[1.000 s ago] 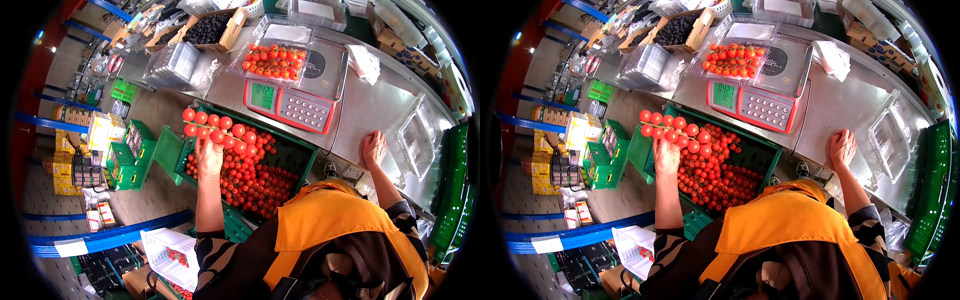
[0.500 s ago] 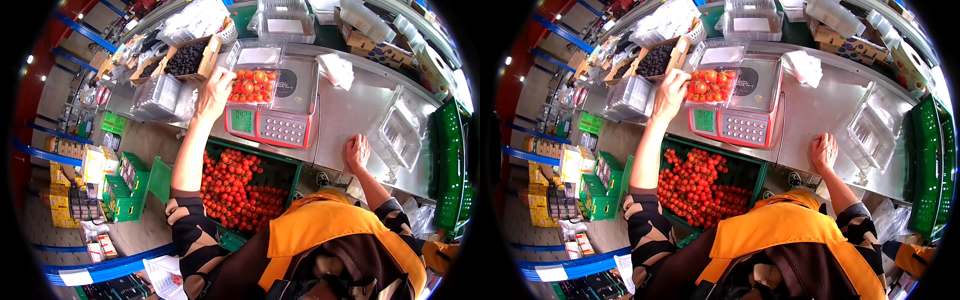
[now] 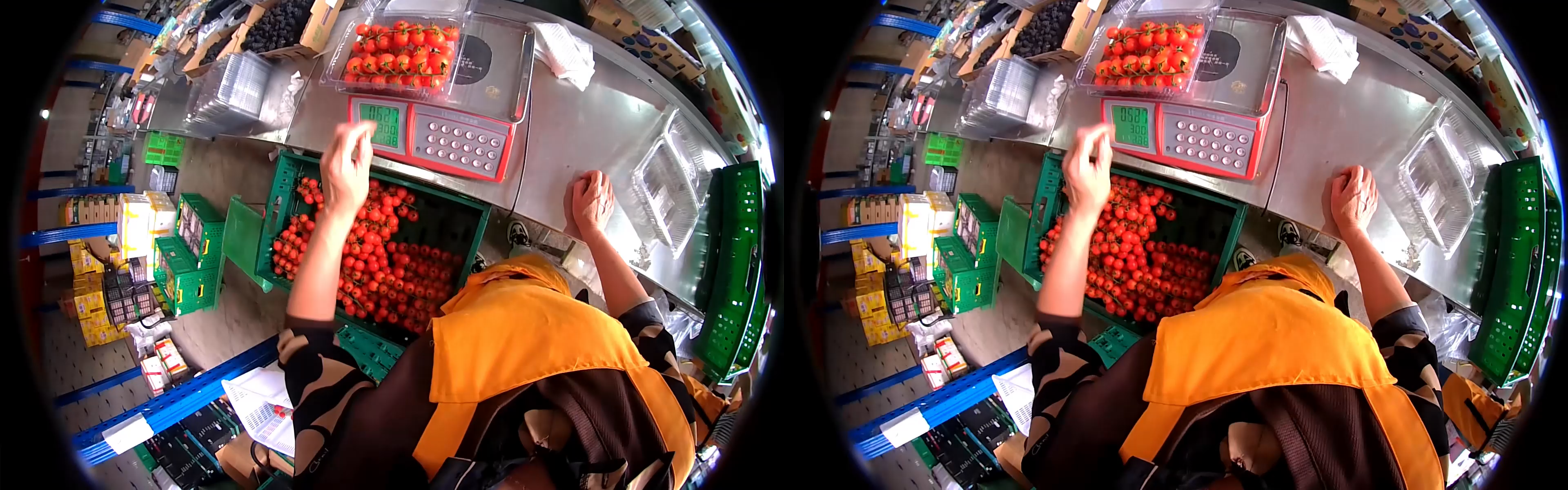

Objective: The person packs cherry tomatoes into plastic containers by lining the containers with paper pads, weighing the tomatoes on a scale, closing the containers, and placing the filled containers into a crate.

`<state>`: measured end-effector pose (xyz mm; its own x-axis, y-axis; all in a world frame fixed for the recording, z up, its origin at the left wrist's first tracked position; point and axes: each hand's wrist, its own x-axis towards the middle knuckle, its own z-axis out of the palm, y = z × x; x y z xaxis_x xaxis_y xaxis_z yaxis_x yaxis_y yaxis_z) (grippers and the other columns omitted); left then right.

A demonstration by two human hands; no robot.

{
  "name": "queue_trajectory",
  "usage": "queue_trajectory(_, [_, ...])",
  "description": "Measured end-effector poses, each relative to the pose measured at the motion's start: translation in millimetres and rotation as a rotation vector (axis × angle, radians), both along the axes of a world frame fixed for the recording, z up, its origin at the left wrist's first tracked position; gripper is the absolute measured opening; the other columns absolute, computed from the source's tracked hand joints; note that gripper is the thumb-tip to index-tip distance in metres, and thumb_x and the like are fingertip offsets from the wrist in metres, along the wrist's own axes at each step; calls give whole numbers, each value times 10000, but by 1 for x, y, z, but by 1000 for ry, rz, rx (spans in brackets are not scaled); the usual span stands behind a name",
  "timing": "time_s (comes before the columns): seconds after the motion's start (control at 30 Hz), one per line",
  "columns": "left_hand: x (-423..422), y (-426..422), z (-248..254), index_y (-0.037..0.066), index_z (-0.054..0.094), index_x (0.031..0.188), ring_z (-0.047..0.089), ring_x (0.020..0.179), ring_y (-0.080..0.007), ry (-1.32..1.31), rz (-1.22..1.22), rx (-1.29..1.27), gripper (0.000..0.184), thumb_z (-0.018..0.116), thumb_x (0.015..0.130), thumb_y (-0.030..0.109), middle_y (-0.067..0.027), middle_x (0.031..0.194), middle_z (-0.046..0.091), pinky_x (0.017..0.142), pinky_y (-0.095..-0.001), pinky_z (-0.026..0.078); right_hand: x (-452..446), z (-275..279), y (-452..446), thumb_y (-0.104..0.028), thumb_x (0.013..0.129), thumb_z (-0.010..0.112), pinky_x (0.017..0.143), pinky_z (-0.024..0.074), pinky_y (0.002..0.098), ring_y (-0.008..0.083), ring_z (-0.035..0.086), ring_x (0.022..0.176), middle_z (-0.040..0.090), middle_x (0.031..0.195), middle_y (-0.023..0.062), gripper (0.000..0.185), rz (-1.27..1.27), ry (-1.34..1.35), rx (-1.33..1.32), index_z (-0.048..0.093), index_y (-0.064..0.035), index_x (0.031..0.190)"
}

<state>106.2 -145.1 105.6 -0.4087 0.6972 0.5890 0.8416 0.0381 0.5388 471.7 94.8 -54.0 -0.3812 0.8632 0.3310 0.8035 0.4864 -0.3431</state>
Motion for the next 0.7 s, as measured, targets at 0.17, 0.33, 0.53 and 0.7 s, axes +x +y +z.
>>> queue_trajectory(0.17, [69, -94, -132, 78, 655, 924, 617, 841, -274, -51, -204, -486, 131, 679, 817, 5, -89, 860, 587, 726, -383, 534, 0, 0, 1, -197, 879, 582, 843, 464, 463, 324, 591, 958, 598, 964, 104, 119, 10, -14, 4, 572, -110, 960])
queue_trajectory(0.33, [140, -112, -191, 104, 680, 921, 542, 1080, -277, 214, -145, -956, 149, 677, 774, 81, -106, 1062, 540, 887, -432, 494, -1, -2, 1, -203, 881, 585, 849, 467, 463, 325, 592, 961, 602, 970, 105, 123, 0, -25, 11, 575, -109, 960])
queue_trajectory(0.53, [145, -105, -195, 97, 684, 806, 564, 1010, -289, 381, -103, -1006, 38, 646, 800, 100, -122, 1027, 543, 866, -420, 469, 0, -4, 3, -196, 880, 581, 827, 475, 468, 337, 598, 934, 603, 939, 121, 122, 15, 1, 45, 570, -100, 955])
queue_trajectory(0.7, [123, -111, -178, 102, 680, 859, 573, 1003, -287, 81, -116, -832, 86, 631, 812, 49, -89, 1002, 554, 850, -419, 505, -1, -3, 0, -185, 867, 585, 835, 467, 463, 330, 590, 937, 592, 943, 113, 112, -13, 6, 35, 562, -104, 941])
